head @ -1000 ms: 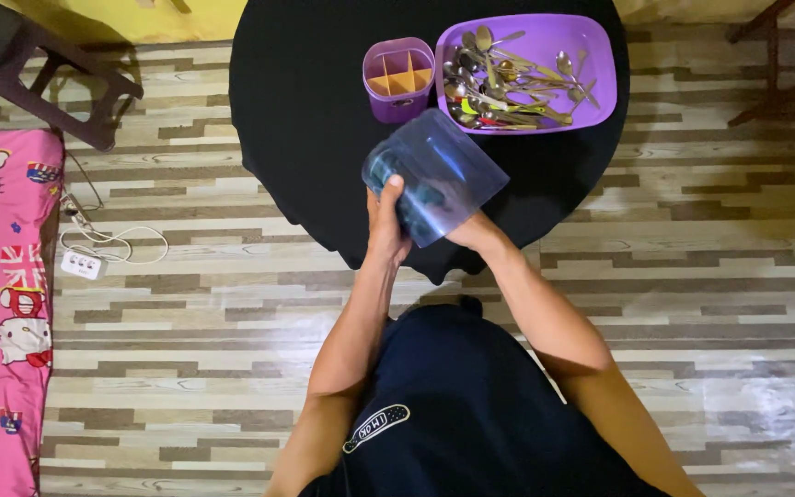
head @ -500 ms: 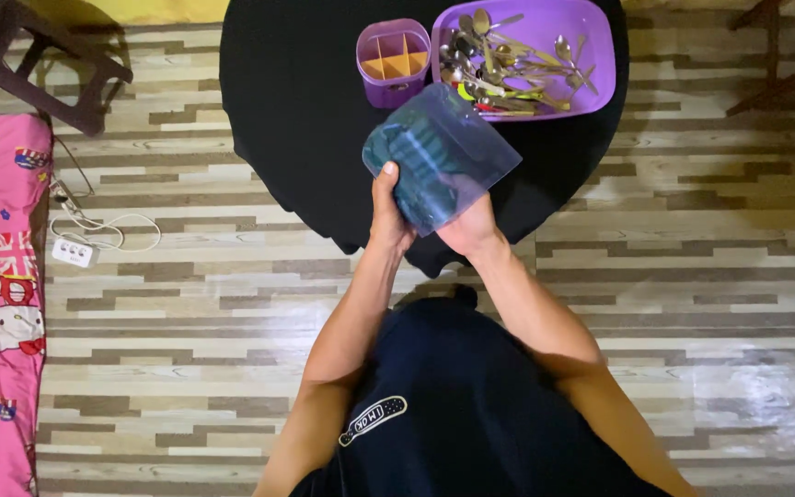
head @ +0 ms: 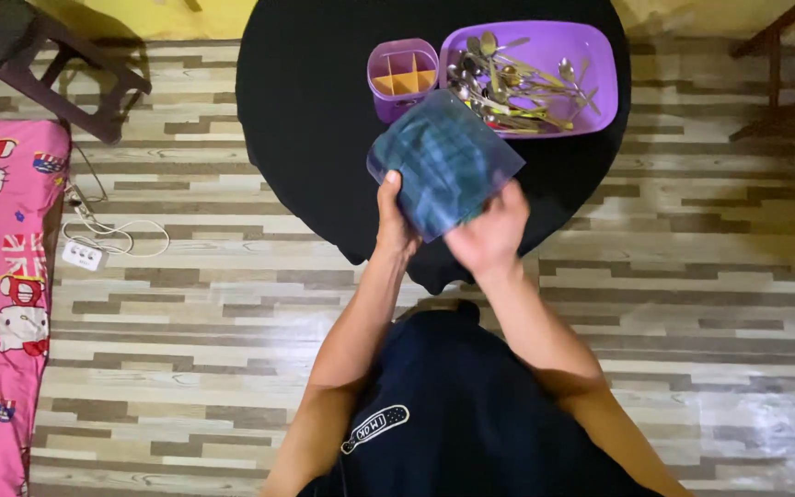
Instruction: The recorder is wiping and drying a plastic cutlery holder using a cloth.
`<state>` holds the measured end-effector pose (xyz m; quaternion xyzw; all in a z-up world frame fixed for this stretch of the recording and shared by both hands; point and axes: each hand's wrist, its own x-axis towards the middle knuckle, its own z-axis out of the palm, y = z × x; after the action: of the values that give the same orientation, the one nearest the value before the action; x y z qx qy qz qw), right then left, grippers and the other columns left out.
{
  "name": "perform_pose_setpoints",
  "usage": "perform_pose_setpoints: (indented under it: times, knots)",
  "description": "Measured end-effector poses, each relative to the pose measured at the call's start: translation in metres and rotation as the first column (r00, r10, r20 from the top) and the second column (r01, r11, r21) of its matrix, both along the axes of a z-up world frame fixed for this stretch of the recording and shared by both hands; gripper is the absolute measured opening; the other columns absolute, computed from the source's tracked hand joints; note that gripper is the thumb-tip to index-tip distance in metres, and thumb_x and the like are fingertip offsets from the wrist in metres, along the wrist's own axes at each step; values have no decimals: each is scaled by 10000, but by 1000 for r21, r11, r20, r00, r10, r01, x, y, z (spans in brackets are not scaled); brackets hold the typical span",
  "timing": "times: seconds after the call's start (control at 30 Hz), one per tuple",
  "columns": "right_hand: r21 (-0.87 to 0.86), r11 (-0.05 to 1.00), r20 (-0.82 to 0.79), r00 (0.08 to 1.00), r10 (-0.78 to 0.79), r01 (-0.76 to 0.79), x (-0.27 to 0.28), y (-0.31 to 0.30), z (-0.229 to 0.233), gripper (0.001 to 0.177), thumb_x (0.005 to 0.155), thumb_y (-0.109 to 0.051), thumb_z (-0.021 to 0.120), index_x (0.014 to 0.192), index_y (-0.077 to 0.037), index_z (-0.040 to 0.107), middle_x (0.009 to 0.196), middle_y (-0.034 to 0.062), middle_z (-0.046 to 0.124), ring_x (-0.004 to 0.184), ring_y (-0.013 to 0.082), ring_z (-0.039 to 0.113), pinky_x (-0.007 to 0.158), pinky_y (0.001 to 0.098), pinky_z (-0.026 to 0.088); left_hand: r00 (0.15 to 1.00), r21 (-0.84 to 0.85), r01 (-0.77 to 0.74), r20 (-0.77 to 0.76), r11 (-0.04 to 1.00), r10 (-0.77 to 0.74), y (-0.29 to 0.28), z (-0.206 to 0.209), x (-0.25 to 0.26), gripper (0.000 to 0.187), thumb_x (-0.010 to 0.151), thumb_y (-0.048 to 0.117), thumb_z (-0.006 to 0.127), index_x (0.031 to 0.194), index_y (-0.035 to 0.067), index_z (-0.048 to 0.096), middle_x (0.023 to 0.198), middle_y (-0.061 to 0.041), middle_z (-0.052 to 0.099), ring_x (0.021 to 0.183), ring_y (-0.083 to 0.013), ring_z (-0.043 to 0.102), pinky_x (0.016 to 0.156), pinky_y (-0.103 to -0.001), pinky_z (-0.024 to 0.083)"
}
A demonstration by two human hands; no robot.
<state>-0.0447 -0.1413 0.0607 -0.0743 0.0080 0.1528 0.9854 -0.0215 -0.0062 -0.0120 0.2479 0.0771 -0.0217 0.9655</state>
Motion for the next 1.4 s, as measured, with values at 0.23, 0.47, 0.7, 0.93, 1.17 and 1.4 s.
perform_pose_setpoints:
  times: [0.23,0.47,0.7,0.93,1.17,1.4]
  knots:
    - [-286,958,308,949,67,25,-15,-2,30,910,867,-651,569,1500,-7,459,1529,90,559,1453,264,486,1268,449,289,989,153,-96,127,984,76,9,1,2,745,897,467,731,1427,17,465,1261,-121,630,1129,-257,651,1010,-450,550]
    - [-148,988,133,991,-13,33,2,-6,21,708,1020,-530,550,1482,3,487,1449,152,592,1344,319,575,1203,500,421,986,112,8,163,994,-27,5,-15,1,862,855,528,772,1458,15,432,1299,-150,607,1161,-280,641,1007,-465,556]
    - [-522,840,274,962,2,147,2,-23,-12,454,1066,-236,515,1455,-3,537,1444,144,607,1348,286,586,1182,457,441,991,423,0,124,906,-58,16,-24,2,1004,879,415,798,1604,147,156,1519,-154,473,1296,-262,557,1047,-479,501]
    - [-635,-211,576,637,512,743,-3,-18,-19,480,1018,-200,562,1446,10,504,1412,258,581,1319,417,542,1117,492,437,981,158,122,131,980,-143,19,26,-22,962,880,502,724,1610,190,180,1451,-189,518,1153,-321,624,934,-498,535]
    - [-582,-22,411,318,854,813,13,-29,-22,732,777,-247,676,1419,41,473,1405,314,540,1304,472,500,1102,524,377,997,112,75,-39,991,-71,20,6,-15,676,923,311,742,1462,20,457,1312,-174,618,1168,-300,631,1015,-455,544]
    - [-508,-303,595,583,554,806,41,2,-60,710,942,-250,662,1532,72,432,1470,344,483,1351,503,479,1138,510,395,997,376,-67,50,924,52,3,32,-23,801,805,252,812,1463,86,388,1291,-116,586,1192,-246,606,1026,-420,527]
